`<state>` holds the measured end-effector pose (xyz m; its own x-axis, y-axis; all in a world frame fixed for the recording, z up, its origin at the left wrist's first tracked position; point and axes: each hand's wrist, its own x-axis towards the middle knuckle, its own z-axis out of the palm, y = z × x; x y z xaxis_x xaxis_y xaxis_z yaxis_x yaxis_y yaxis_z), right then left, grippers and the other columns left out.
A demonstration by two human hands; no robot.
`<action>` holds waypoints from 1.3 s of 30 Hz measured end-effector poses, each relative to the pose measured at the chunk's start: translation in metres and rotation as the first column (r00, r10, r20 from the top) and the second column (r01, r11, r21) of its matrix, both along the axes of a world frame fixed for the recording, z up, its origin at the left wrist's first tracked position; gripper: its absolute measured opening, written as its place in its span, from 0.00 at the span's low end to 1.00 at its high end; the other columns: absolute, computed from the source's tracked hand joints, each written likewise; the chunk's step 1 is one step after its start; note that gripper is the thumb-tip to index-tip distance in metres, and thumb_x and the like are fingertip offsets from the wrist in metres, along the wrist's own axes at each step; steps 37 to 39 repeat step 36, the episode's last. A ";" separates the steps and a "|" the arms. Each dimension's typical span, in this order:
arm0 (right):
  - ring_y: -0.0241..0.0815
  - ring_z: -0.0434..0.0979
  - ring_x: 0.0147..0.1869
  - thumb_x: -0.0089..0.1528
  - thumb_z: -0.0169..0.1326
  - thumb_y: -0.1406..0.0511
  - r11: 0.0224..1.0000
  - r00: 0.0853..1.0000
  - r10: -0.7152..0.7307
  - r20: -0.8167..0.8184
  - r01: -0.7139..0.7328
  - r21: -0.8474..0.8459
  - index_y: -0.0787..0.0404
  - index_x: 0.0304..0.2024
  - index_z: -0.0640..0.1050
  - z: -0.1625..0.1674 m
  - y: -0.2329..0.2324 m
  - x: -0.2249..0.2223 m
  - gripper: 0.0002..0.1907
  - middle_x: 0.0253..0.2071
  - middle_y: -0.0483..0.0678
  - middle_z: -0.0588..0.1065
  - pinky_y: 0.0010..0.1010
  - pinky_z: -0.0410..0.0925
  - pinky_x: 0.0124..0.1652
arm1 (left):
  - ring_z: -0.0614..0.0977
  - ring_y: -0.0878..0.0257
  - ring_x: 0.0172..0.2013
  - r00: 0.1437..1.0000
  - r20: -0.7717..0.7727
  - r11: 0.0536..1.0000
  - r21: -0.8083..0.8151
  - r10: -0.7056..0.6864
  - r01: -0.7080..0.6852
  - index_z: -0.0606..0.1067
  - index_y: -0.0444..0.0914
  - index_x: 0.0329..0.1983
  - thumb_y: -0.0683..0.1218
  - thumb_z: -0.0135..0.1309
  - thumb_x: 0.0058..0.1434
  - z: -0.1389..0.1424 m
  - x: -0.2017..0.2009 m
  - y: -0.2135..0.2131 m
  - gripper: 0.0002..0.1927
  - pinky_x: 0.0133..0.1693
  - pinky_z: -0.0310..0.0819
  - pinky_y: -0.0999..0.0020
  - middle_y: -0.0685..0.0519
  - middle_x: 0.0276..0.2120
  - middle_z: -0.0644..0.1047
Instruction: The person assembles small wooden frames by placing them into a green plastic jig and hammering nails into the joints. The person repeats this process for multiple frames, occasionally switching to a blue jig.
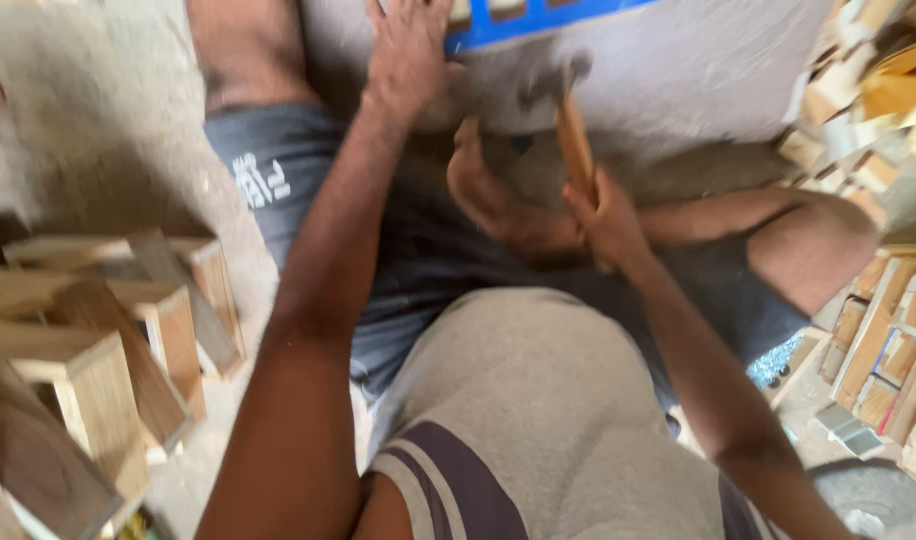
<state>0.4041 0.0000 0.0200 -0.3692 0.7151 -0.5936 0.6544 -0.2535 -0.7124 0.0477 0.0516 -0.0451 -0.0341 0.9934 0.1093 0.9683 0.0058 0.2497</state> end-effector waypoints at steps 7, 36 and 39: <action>0.61 0.70 0.65 0.62 0.66 0.58 0.615 0.979 0.145 0.143 -0.202 0.762 0.64 0.65 0.69 0.075 0.043 -0.014 0.34 0.61 0.61 0.71 0.49 0.66 0.60 | 0.64 0.40 0.68 0.937 0.237 0.966 0.036 -0.257 0.256 0.69 0.45 0.73 0.45 0.70 0.50 0.125 0.044 0.059 0.44 0.69 0.52 0.41 0.41 0.67 0.67; 0.65 0.77 0.52 0.66 0.64 0.76 -0.369 0.777 -0.628 -0.048 -0.243 0.897 0.74 0.58 0.73 0.254 -0.059 0.420 0.20 0.51 0.65 0.76 0.50 0.69 0.51 | 0.76 0.43 0.61 0.880 0.397 0.956 0.232 -0.263 0.181 0.76 0.35 0.58 0.46 0.62 0.62 0.244 0.088 -0.138 0.22 0.63 0.68 0.52 0.39 0.60 0.76; 0.65 0.77 0.52 0.66 0.64 0.76 -0.369 0.777 -0.628 -0.048 -0.243 0.897 0.74 0.58 0.73 0.254 -0.059 0.420 0.20 0.51 0.65 0.76 0.50 0.69 0.51 | 0.76 0.43 0.61 0.880 0.397 0.956 0.232 -0.263 0.181 0.76 0.35 0.58 0.46 0.62 0.62 0.244 0.088 -0.138 0.22 0.63 0.68 0.52 0.39 0.60 0.76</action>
